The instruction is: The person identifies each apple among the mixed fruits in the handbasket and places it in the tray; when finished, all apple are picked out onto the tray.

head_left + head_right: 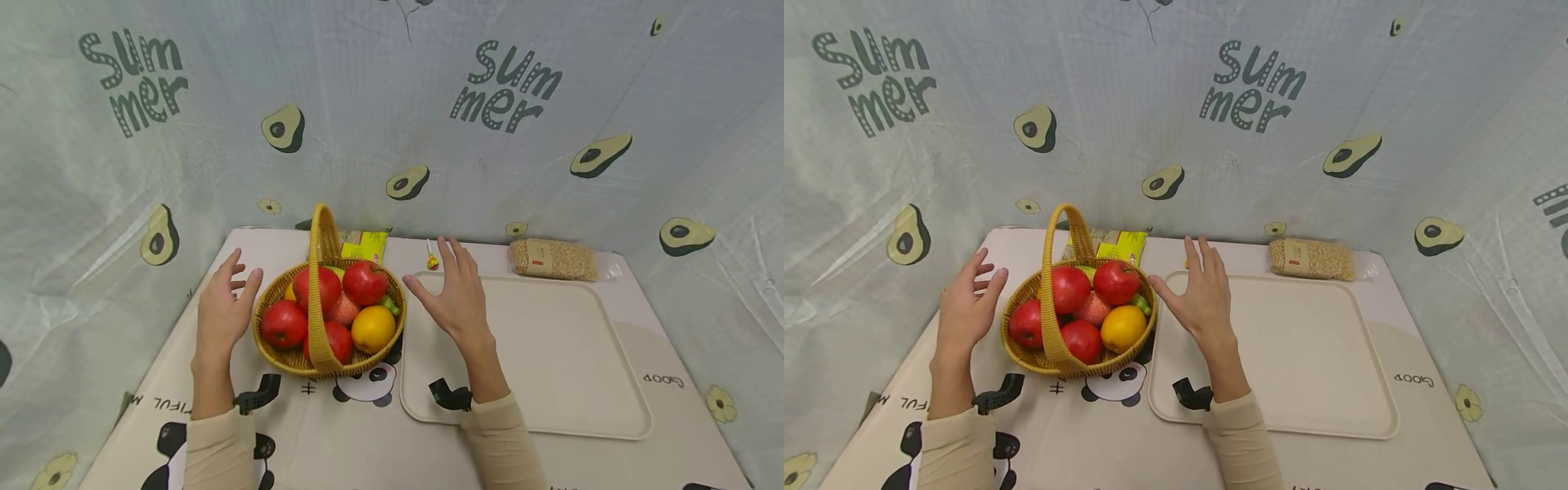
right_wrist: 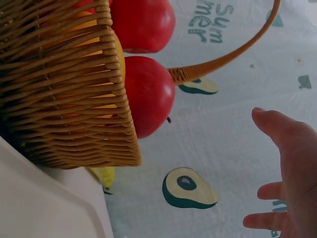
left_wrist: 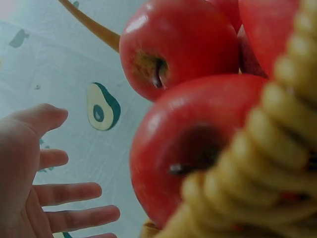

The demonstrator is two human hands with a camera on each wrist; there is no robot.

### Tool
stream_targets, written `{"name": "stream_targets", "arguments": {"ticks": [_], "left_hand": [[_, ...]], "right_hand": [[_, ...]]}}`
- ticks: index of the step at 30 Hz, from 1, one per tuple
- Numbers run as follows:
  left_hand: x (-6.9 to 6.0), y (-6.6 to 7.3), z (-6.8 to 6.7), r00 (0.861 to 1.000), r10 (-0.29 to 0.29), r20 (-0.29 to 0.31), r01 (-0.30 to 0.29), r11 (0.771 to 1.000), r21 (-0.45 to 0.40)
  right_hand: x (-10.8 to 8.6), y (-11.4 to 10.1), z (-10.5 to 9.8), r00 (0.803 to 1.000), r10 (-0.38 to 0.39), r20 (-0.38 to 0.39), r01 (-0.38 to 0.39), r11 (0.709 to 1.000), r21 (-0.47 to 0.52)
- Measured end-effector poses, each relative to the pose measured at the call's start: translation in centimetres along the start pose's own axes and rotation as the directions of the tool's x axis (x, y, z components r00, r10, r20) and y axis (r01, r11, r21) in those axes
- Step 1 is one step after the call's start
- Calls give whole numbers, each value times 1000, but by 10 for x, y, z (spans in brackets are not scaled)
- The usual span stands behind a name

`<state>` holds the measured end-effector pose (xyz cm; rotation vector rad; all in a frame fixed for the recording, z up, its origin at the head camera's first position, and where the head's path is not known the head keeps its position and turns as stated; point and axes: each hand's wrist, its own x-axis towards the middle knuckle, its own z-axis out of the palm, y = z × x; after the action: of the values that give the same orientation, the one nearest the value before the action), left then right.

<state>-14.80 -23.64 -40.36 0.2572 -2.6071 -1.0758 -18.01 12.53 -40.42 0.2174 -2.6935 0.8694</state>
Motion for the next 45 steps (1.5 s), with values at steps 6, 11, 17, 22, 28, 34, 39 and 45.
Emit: {"name": "stream_targets", "arguments": {"ticks": [6, 11, 17, 22, 28, 34, 39, 45], "left_hand": [[4, -22, 10, 998, -17, 65, 17, 1000, 9], [7, -38, 18, 994, -29, 110, 31, 999, -13], [9, -51, 24, 993, -11, 116, 20, 997, -78], [11, -57, 27, 985, -6, 171, 30, 990, -138], [13, -63, 30, 977, 19, 215, 28, 977, -211], [13, -68, 33, 972, 53, 229, 6, 969, -247], [14, -69, 34, 969, 33, 244, 27, 971, -239], [14, -71, 34, 970, 36, 241, 26, 968, -249]], "right_hand": [[-3, -3, 14, 999, 10, 39, -11, 1000, 18], [-4, -6, 24, 997, 4, 73, -9, 998, 64], [-2, -12, 37, 991, 15, 134, -28, 995, 97], [1, -17, 46, 984, 9, 178, -29, 994, 107], [4, -23, 53, 981, 11, 192, -44, 985, 165], [10, -25, 61, 972, 12, 236, -64, 975, 214], [16, -24, 68, 959, -7, 284, -67, 966, 250], [20, -23, 73, 945, -42, 323, -58, 954, 295]]}}
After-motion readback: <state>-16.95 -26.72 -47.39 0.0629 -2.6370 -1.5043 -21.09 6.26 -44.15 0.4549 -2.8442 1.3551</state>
